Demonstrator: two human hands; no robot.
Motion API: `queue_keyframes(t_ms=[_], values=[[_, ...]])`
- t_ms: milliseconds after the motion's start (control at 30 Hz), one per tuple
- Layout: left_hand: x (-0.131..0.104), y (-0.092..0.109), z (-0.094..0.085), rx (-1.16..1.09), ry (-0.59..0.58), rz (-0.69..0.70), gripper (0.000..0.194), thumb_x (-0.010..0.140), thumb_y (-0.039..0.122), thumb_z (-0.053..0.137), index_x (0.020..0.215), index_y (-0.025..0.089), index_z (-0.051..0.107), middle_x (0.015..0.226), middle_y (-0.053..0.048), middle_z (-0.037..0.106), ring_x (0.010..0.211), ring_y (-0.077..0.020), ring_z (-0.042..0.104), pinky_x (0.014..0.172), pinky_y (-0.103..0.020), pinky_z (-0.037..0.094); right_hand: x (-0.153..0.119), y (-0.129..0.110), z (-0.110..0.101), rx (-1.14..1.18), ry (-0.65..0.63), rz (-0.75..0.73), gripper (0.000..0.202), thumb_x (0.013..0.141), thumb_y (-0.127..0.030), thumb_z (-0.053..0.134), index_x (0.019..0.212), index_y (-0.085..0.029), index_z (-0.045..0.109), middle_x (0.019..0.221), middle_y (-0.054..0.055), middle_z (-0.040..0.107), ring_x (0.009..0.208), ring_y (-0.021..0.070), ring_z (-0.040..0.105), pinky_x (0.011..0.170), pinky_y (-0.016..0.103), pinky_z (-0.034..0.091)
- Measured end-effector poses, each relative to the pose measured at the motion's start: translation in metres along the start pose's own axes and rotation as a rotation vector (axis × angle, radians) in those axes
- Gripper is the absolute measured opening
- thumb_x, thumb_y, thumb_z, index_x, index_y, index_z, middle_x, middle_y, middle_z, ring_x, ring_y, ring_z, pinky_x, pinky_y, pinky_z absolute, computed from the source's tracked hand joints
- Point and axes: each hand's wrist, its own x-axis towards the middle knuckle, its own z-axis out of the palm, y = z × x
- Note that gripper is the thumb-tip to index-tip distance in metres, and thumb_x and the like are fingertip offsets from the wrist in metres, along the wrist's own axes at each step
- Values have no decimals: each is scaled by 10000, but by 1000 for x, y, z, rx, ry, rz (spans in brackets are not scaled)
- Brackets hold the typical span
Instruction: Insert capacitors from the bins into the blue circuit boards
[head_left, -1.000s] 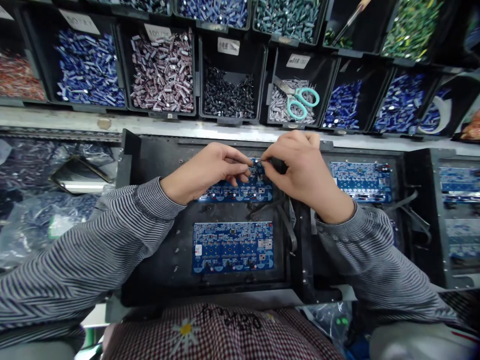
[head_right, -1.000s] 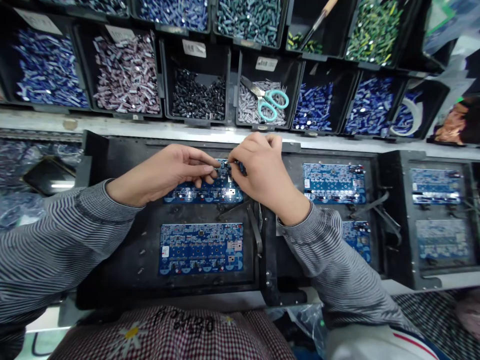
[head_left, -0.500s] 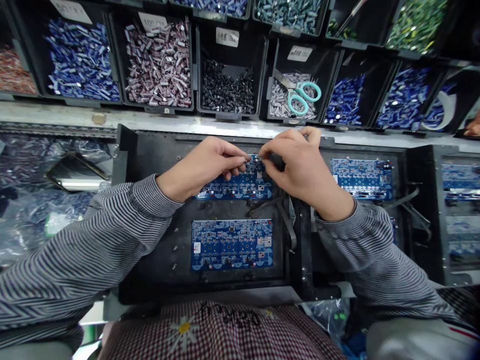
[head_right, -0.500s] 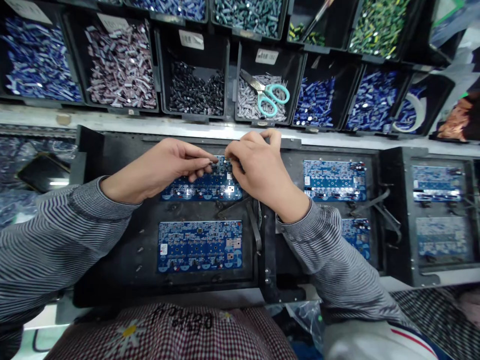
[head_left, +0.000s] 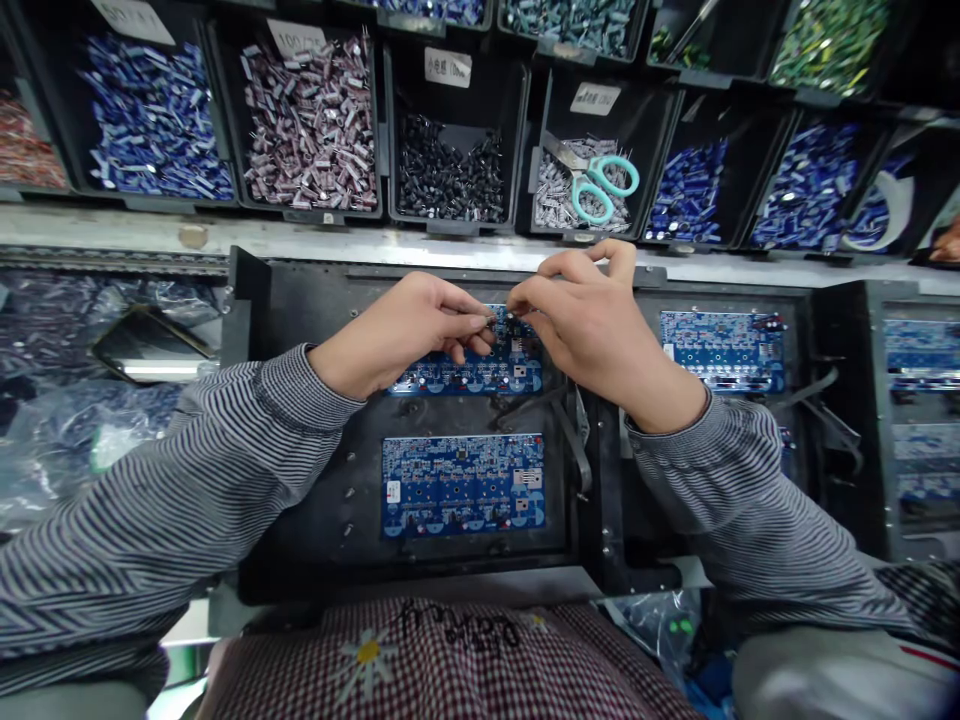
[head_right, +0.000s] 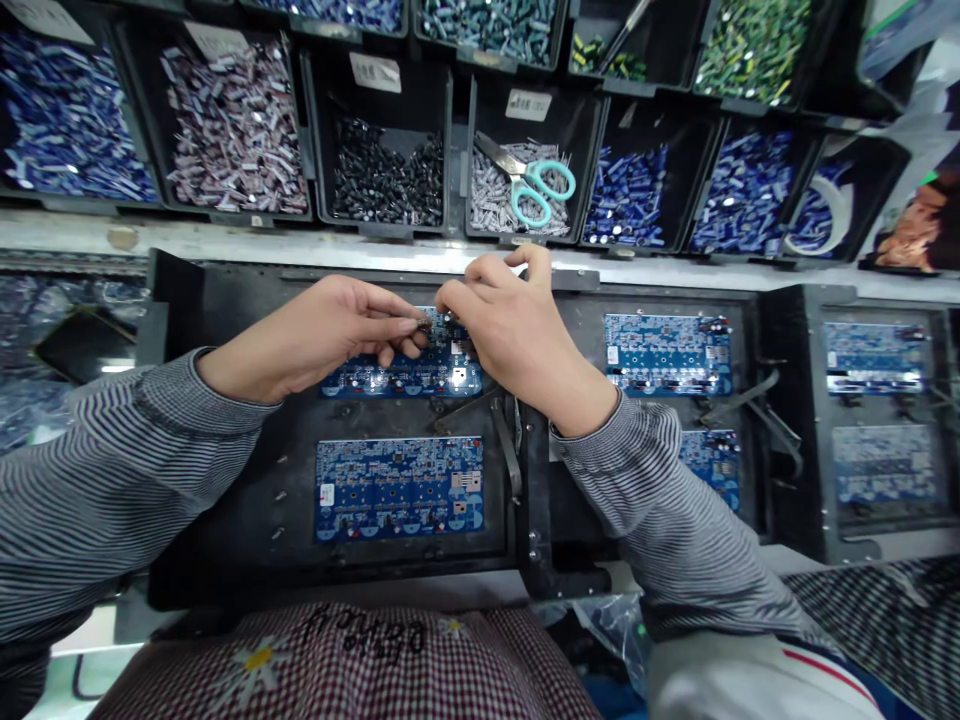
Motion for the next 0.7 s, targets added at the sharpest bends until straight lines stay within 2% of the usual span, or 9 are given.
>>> queue_keyframes(t_ms=[133,233,333,433,567,700], values=[[0,2,0,-2,10,-15,112,838,49,589,802,64,695,729,-80,677,614,-104,614,513,-180,423,-1,-3,-1,31,41,34,245,920,-162,399,1041,-257,590,854,30,618,1012,226,512,931,479,258],[-5,3,1,-50,-70,-42,128,850,62,577,815,70,699,745,-78,678,623,-93,610,535,-174,430,-5,-13,-12,83,54,52,210,930,-232,431,1008,-285,619,872,9,646,1002,219,516,894,458,273],[-16,3,6,-84,-184,-75,129,854,75,574,834,72,701,789,-85,684,681,-103,624,588,-183,453,-17,-30,-30,128,17,58,172,914,-267,471,904,-279,643,899,2,669,989,221,515,848,427,287],[-35,-2,13,-57,-161,-16,163,857,37,534,916,70,682,880,-95,688,791,-124,645,653,-195,477,-41,-55,-40,147,-40,85,159,890,-240,490,815,-242,630,847,15,670,949,215,527,818,399,302],[-58,-14,18,-38,-187,20,180,919,124,480,1012,77,626,879,-108,692,783,-151,666,614,-212,498,-76,-82,-25,115,-53,111,136,862,-200,509,767,-211,606,808,20,661,925,207,532,812,386,310],[-67,-27,20,31,-207,2,208,911,260,539,861,87,644,760,-97,688,650,-143,654,541,-209,487,-89,-90,-7,51,-45,136,163,857,-196,508,723,-194,600,788,23,657,915,206,536,806,381,304]])
